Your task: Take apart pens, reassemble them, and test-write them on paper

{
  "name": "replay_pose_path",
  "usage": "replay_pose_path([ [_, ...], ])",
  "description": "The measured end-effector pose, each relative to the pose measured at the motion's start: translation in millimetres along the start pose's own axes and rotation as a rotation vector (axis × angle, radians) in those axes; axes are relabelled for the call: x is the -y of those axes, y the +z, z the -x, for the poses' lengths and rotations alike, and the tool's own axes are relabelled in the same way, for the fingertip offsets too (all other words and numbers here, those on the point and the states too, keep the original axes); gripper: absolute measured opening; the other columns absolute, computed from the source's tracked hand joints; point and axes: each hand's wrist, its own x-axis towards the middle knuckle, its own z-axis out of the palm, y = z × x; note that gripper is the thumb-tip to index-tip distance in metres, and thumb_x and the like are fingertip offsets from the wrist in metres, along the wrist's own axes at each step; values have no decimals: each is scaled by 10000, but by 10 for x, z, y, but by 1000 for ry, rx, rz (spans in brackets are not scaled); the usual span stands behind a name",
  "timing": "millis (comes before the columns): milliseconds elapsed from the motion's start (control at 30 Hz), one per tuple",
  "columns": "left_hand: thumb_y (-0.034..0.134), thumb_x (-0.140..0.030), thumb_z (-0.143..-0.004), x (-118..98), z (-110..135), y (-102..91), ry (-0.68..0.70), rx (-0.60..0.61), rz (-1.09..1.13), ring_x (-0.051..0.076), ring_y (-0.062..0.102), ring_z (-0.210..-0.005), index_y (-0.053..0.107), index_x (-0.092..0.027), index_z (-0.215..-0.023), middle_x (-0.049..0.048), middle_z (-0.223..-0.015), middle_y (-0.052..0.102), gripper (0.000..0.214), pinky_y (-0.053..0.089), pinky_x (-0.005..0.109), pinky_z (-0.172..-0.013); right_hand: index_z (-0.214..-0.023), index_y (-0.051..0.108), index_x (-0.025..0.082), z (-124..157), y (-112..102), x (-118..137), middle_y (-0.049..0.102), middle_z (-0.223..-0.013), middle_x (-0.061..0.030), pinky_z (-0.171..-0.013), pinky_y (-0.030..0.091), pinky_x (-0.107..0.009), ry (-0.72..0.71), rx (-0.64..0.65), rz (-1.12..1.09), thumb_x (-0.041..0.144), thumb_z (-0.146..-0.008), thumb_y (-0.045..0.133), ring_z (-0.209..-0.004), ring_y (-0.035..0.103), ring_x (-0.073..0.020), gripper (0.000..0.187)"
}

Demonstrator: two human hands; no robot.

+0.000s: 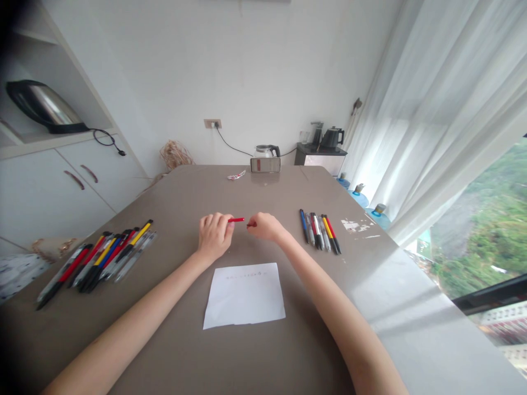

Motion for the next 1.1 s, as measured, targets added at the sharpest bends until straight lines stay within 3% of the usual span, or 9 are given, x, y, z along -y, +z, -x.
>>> replay_pose_path([
  [200, 315, -415, -838, -11, -5, -20, -12, 10, -64, 231, 447, -815, 543, -195, -915, 88, -862, 542, 326, 281, 395, -785, -1003, 630, 133, -64, -102, -168, 628, -690, -46, -503, 455, -224, 27, -29, -416, 180, -711, 501, -550, 554, -116, 323],
  [367, 314, -416, -841, -22, -4, -30, 0, 26, -44, 229, 449, -826, 555, -201, -889, 84, -854, 542, 326, 265, 400, -798, -989, 626, 83, -102, -86, -165, 621, -768, -68, -571, 496, -238, 60, -30, -646, 106, -708, 480, -627, 546, -110, 318],
  [567, 304, -398, -849, -33, -7, -39, 20, 49, -60, 227, 444, -830, 556, -207, -925, 81, -854, 535, 325, 266, 391, -787, -951, 634, 68, -93, -38, -85, 616, -695, -32, -696, 470, -258, 1, -18, -664, 28, -677, 391, -624, 537, -96, 368],
  [1100, 320, -385, -847, -8, 2, 1, 63, 39, -72, 228, 437, -808, 559, -203, -947, 86, -854, 533, 317, 274, 383, -752, -983, 636, 96, -53, -30, 3, 664, -802, -27, -732, 453, -278, -43, 16, -635, 75, -626, 514, -751, 585, -162, 378],
])
